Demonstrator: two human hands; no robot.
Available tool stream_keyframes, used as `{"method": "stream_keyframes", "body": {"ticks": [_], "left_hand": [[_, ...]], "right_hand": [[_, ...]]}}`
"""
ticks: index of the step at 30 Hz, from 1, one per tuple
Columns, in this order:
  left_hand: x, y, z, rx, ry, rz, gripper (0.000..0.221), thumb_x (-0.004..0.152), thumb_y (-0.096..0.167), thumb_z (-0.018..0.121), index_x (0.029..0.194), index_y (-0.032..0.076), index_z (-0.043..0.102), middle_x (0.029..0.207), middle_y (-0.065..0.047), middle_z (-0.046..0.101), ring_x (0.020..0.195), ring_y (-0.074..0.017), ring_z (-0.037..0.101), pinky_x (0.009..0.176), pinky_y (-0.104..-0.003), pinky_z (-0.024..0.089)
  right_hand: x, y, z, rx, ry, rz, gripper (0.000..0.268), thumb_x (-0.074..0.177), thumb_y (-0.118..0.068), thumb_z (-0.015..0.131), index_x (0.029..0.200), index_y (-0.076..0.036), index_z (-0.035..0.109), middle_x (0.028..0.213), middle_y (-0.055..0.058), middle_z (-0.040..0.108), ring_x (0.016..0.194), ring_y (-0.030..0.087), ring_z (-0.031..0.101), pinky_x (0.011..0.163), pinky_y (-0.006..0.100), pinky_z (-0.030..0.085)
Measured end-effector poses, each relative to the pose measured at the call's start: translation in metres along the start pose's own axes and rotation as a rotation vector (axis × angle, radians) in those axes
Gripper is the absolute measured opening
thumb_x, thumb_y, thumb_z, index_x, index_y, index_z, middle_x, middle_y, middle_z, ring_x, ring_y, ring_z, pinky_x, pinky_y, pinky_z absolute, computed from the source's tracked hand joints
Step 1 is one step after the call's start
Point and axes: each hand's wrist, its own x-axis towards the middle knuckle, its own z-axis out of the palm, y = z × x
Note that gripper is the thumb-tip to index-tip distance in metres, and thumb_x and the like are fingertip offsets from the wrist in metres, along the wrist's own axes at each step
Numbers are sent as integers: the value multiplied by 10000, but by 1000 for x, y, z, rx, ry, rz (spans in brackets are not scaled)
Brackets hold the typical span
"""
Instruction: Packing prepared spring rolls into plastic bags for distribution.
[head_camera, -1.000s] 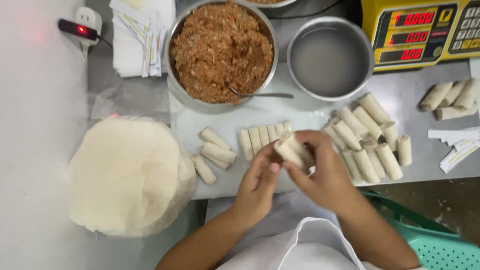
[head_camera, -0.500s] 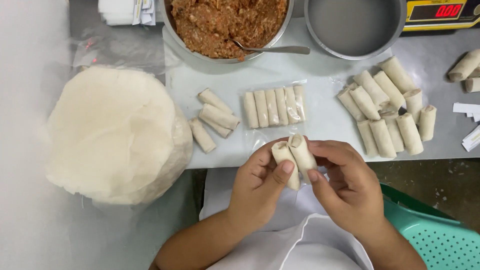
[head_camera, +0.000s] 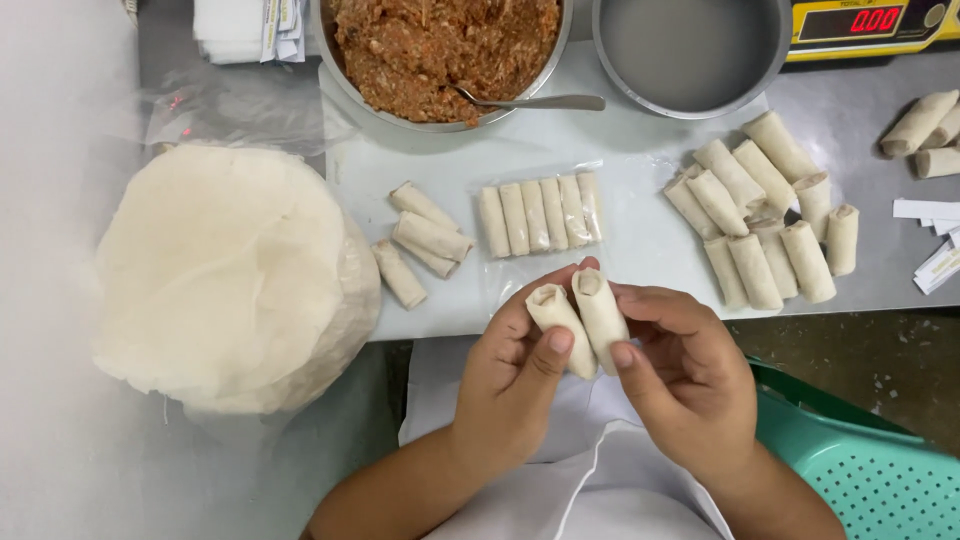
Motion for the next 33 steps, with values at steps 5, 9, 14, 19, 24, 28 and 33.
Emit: {"method": "stream_keyframes", "body": {"ticks": [5,9,14,19,24,28,33], "left_hand": [[3,3,-1,6,-7,-51,558,1052,307,542,1492,-9,407,1583,-185,457,1476,-274,447,1207,-403,427],[7,8,1,-18,5,-38,527,1051,293,557,1472,-3,443,1528,-183,519,1394,-259,525,1159,-388,477],[9,4,-1,-139,96,-70,587,1021,290,588,1502,10,398,1593,-195,444,1475,-259,439,1190,-366,420],[9,6,-1,-139,130,-87,573,1022,273,569,1511,23,407,1586,-144,466,1447,-210,456,1132,-317,434],[10,2,-6,-222,176,-112,572,1007,245,584,1507,19,421,1549,-140,496,1401,-197,488,1118,-306,447],[8,4,-11,-203,216,-119,587,1001,267,591,1517,39,427,1566,-115,501,1236,-129,545,836,-210,483],[5,5,-26,-259,197,-144,587,1001,251,592,1519,37,419,1563,-126,491,1363,-192,513,1073,-295,472]], "right_hand": [[3,-2,4,-26,-3,11,312,978,-9,587,1287,20,566,1385,217,622,1351,309,628,1089,361,583],[5,1,7,-135,-24,-13,342,975,-90,614,1303,3,584,1398,214,625,1408,330,604,1037,340,604],[7,17,11,-50,-217,-217,639,984,-106,671,1546,-28,376,1652,236,361,1616,442,331,1363,527,324],[12,18,21,-233,-197,-304,684,1005,-70,677,1588,-84,318,1653,254,367,1597,445,379,1346,511,383],[12,27,25,-327,-178,-323,662,997,5,652,1573,-39,329,1628,264,400,1571,421,415,1318,470,403],[15,27,32,-297,-200,-334,670,1017,-41,640,1592,-65,298,1641,281,380,1584,413,394,1327,465,378],[9,46,45,-452,-118,-356,667,983,-57,659,1576,-99,357,1639,252,443,1510,279,520,1111,312,349]]}}
